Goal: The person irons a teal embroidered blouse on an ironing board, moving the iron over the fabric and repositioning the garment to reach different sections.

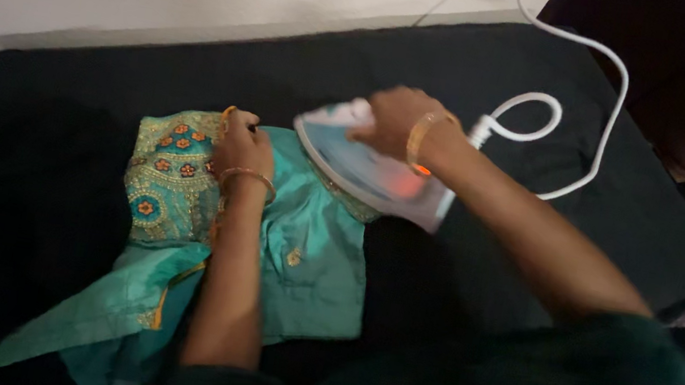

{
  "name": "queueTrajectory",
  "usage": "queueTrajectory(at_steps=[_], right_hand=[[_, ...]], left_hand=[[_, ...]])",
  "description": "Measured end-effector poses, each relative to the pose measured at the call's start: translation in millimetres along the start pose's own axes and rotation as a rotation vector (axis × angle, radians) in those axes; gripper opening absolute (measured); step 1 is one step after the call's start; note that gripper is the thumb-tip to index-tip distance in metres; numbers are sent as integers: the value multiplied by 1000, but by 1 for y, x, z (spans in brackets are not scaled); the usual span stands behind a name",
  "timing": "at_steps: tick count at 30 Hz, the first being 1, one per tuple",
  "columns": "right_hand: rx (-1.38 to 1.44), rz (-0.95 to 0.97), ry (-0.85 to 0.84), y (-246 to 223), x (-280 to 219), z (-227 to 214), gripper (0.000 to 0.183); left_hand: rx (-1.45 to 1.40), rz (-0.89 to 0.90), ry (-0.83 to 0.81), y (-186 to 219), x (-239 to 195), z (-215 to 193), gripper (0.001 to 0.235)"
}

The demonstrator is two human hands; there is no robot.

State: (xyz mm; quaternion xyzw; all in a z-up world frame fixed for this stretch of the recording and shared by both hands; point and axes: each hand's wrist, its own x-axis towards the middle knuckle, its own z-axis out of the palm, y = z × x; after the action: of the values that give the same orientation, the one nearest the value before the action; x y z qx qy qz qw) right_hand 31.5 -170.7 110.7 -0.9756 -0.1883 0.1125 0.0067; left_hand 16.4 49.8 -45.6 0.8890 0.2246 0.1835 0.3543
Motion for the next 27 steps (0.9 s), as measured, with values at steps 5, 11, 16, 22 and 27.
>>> queueTrajectory(at_steps=[5,11,16,22,27], right_hand=[[67,30,18,-22,47,-3,57],[38,9,-126,6,-8,4,55],[90,135,-75,48,-87,19,59],[45,399,-10,114,-101,7,60],[-34,520,-56,170,-56,12,51]], left_hand=[[-56,121,81,-14,2,7,20],[13,-10,-49,14,-11,-18,37],[103,-4,-102,34,-18,-29,56],[319,11,-201,40,-25,-24,73],[338,-11,-177,33,-24,-11,73]])
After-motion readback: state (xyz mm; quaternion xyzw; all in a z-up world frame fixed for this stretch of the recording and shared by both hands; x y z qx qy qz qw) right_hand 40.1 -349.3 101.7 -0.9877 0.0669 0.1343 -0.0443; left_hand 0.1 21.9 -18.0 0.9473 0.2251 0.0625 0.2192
